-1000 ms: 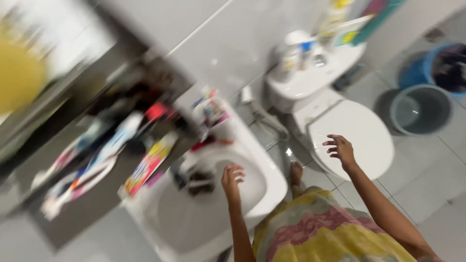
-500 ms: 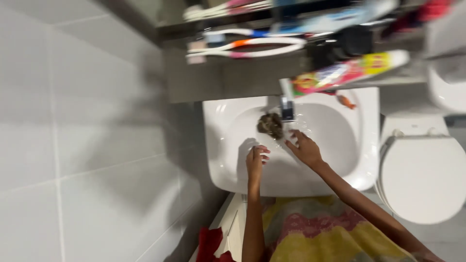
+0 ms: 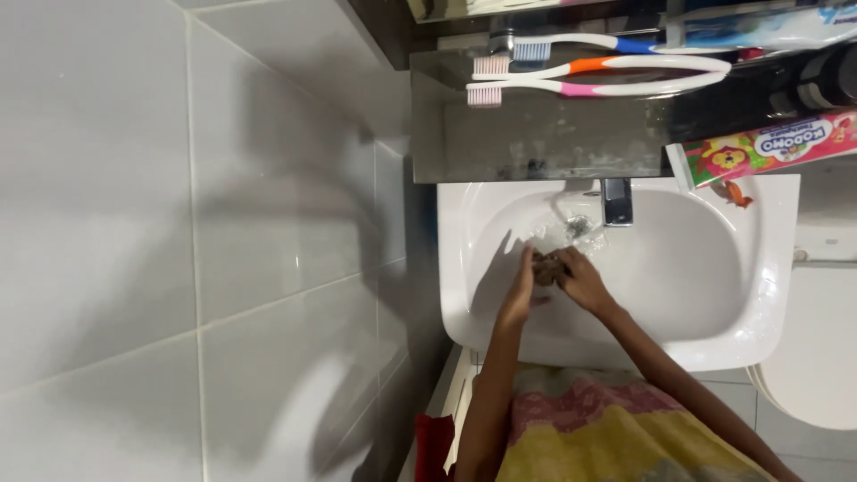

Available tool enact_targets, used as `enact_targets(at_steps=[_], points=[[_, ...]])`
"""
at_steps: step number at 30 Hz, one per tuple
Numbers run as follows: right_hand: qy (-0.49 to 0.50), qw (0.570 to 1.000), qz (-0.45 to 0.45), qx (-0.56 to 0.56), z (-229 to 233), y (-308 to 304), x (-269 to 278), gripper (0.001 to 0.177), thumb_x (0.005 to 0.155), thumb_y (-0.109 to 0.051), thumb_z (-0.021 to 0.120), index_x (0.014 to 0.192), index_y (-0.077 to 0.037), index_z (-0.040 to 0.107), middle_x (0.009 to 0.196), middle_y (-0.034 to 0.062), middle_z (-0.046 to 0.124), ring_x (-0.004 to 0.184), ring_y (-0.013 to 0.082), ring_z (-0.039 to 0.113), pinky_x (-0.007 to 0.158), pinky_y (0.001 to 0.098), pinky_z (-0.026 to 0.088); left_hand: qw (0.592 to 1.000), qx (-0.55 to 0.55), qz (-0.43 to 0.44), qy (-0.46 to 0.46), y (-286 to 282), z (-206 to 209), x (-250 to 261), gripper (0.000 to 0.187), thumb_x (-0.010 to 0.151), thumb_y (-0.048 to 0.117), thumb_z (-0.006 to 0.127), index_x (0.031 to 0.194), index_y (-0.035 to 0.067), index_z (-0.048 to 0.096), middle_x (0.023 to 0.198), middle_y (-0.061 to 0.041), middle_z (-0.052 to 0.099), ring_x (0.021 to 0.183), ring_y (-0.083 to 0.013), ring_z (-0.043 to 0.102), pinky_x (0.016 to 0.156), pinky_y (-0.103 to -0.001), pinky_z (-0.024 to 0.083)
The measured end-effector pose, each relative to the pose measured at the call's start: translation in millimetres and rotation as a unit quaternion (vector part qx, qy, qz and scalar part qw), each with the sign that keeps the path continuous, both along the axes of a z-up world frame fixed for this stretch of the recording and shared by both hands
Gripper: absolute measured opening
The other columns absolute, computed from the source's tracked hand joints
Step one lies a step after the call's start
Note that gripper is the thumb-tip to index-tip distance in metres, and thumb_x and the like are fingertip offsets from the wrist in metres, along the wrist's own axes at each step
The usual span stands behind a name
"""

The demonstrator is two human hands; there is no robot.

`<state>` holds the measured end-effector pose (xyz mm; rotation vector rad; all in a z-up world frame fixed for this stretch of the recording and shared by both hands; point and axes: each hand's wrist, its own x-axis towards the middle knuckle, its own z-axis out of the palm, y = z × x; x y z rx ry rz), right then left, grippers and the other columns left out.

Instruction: Hand-washing clothes in a bucket within a bathroom environment.

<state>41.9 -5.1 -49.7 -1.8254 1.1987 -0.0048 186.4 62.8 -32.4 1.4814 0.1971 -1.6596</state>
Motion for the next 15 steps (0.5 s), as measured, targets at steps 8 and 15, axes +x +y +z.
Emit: enact_targets(at_steps=[8,15], points=[[-0.175,0.954,-0.243,0.011,97,3,19,0.055,0.095,-0.028,0.069,0.140,-0.004,0.049,0.117,0.0208,0.064,0.104,0.0272,0.064,0.087,0.0386,0.052,0.974,-0.088,0.067,0.199,-33,-91,-93,0.072,0.107,0.067,0.041,0.143,0.007,0.053,0.116,-0.004,0.065,0.103,-0.0185,0.061,0.088,-0.036,0.053],[-0.108,0.952,-0.264,-0.109,31,-46,9,0.033,0.097,-0.029,0.077,0.101,0.003,0.073,0.075,0.0109,0.070,0.063,0.0196,0.068,0.058,0.0346,0.053,0.988,-0.115,-0.089,-0.043,-47,-42,-75,0.074,0.107,0.061,0.033,0.134,-0.002,0.061,0.102,-0.012,0.069,0.086,-0.0176,0.069,0.075,-0.033,0.057]])
